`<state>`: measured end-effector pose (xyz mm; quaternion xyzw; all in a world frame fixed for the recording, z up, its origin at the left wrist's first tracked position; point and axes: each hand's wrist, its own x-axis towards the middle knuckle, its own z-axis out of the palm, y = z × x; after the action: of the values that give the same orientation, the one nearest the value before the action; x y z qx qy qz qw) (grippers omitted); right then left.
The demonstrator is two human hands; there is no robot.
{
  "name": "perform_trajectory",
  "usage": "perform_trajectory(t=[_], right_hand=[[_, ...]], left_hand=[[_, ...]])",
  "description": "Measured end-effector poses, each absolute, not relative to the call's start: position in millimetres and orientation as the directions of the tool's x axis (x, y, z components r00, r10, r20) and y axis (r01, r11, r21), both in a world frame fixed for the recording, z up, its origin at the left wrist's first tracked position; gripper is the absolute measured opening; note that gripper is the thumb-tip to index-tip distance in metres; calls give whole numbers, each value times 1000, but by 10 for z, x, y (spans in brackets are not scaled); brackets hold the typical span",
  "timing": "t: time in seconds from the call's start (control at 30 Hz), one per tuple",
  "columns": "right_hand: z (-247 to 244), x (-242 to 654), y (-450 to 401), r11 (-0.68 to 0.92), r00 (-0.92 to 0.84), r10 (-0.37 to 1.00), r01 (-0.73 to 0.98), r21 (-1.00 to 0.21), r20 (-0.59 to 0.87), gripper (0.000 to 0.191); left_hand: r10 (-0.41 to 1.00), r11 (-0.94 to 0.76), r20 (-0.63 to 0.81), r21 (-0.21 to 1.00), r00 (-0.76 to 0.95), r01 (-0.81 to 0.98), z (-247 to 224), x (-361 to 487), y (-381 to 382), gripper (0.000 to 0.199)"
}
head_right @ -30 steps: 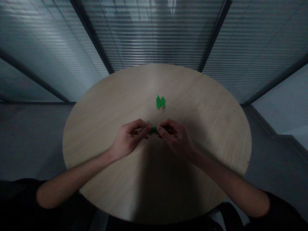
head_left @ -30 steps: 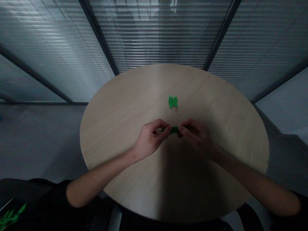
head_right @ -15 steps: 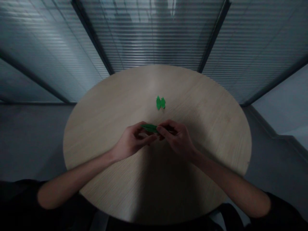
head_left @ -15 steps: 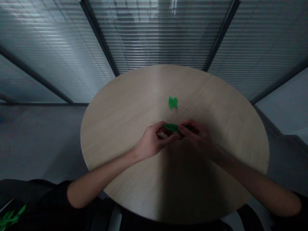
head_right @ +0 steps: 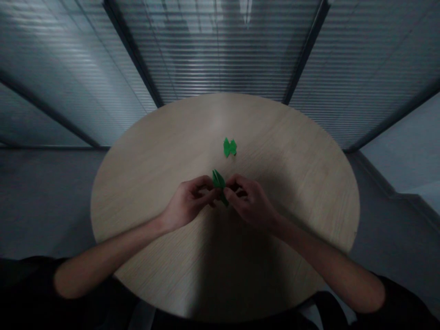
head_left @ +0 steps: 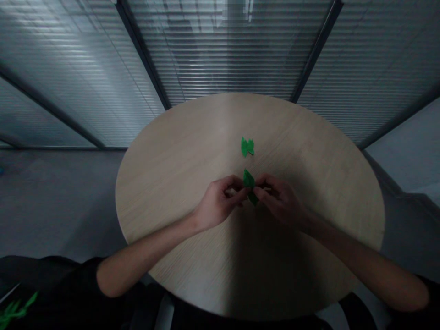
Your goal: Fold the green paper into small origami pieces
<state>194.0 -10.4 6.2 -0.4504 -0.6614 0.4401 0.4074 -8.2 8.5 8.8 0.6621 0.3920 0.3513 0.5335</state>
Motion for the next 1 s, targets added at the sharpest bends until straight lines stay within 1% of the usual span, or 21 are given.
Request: perform_trajectory(t=[0.17,0.3,0.43,0.57,0.77,0.9,1.0], right_hand=[[52,1936,-99,238,-301,942,280,-930,151,18],[53,1931,-103,259,-290,940,271,-927,178,20],[31,1926,-96,212,-247,957,246,-946,150,22],[3,1922,-89,188,-183,972,234,-954,147,24],[29,1911,-100,230,-209,960,193,-954,189,30],[30,1902,-101,220,-201,962,172,-960,184,25],[35,1897,-97,201,-190,967,161,-966,169,24]], left_hand=[[872,-133,40,979,487,158,74,-94,74,24],[866,-105,36,988,498,112,85,-82,70,21],[881,-56,30,998,472,40,81,-62,91,22],[904,-64,60,998,423,-5,74,-57,107,19],[907,-71,71,997,414,-15,81,-58,116,18],[908,-83,69,996,412,18,110,-61,113,19],[912,-114,89,993,401,41,120,-64,109,19]])
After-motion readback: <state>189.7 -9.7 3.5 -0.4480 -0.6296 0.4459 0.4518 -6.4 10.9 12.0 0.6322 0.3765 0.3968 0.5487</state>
